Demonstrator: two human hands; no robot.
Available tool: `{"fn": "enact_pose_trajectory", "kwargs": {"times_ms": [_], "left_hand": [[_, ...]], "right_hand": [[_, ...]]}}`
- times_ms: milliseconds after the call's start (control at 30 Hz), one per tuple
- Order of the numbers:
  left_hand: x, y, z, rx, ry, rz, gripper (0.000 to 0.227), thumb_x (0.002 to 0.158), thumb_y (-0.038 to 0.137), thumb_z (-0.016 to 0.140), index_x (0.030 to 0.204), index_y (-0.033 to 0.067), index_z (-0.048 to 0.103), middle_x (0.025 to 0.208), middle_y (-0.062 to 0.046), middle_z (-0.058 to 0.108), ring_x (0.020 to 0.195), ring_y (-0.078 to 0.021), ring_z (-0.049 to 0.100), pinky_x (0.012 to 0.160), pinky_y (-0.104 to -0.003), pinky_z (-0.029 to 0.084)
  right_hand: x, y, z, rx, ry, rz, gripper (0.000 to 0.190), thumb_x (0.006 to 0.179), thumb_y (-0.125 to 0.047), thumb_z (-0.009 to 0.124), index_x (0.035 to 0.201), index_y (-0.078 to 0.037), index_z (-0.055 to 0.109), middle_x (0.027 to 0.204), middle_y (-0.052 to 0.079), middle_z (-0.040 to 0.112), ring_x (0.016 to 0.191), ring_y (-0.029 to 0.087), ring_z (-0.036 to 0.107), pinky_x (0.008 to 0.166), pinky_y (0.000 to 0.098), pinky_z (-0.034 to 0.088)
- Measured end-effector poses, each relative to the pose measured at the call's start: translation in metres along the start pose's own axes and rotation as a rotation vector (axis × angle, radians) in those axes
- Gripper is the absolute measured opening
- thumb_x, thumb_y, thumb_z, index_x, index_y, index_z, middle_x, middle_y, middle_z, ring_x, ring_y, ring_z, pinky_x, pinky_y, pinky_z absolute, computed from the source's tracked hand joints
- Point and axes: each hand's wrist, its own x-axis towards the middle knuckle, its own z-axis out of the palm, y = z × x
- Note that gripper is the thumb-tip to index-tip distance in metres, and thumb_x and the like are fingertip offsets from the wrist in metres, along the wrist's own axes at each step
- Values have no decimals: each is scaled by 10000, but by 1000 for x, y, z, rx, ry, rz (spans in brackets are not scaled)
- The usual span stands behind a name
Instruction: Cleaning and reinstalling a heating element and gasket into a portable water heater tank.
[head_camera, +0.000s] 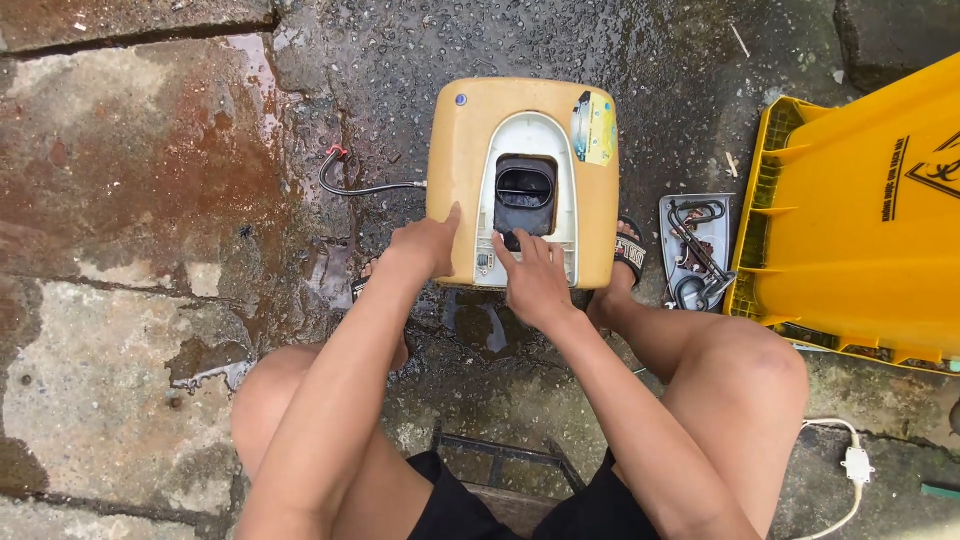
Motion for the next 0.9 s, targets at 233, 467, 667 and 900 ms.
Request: {"fn": "enact_pose_trajectory", "kwargs": {"times_ms": [233, 467, 667, 900], "left_hand": [[-10, 0, -5, 41, -52, 15, 1019, 870, 251, 816, 1670, 192, 188, 1352, -299, 623, 1164, -460, 664, 900, -597, 557], [-14, -18, -22, 9, -33, 0, 808, 899, 134, 737, 1614, 229, 373, 1325, -281, 655, 1112, -449, 689, 875, -607, 562], [-21, -26, -20, -56, -47, 8, 782, 931, 110, 689, 1627, 182, 341, 1312, -294, 652, 1127, -468, 674, 918, -613, 541], [-37, -42, -65, -107, 78, -2, 719, 951, 180, 685, 1601, 146, 381, 1275, -307, 656, 1098, -481, 681, 882, -663, 560]], "right_hand": [[-12, -11, -10, 175, 33, 31, 603, 967, 25, 447, 1545, -143, 498, 1547, 258, 434, 1457, 407, 404, 1177, 542, 291], [22, -38, -37, -198, -138, -51, 692, 986, -14, 490, 1608, -295, 374, 1720, 192, 115, 1593, 396, 0, 1218, 673, 60], [80, 5, -47, -371, -31, 50, 652, 1060, -54, 421, 1624, -366, 325, 1728, 188, 110, 1600, 388, -8, 1210, 713, 5], [0, -37, -15, -348, -89, -448, 593, 961, -144, 397, 1550, -191, 438, 1641, 94, 370, 1555, 268, 242, 1257, 637, -8]]}}
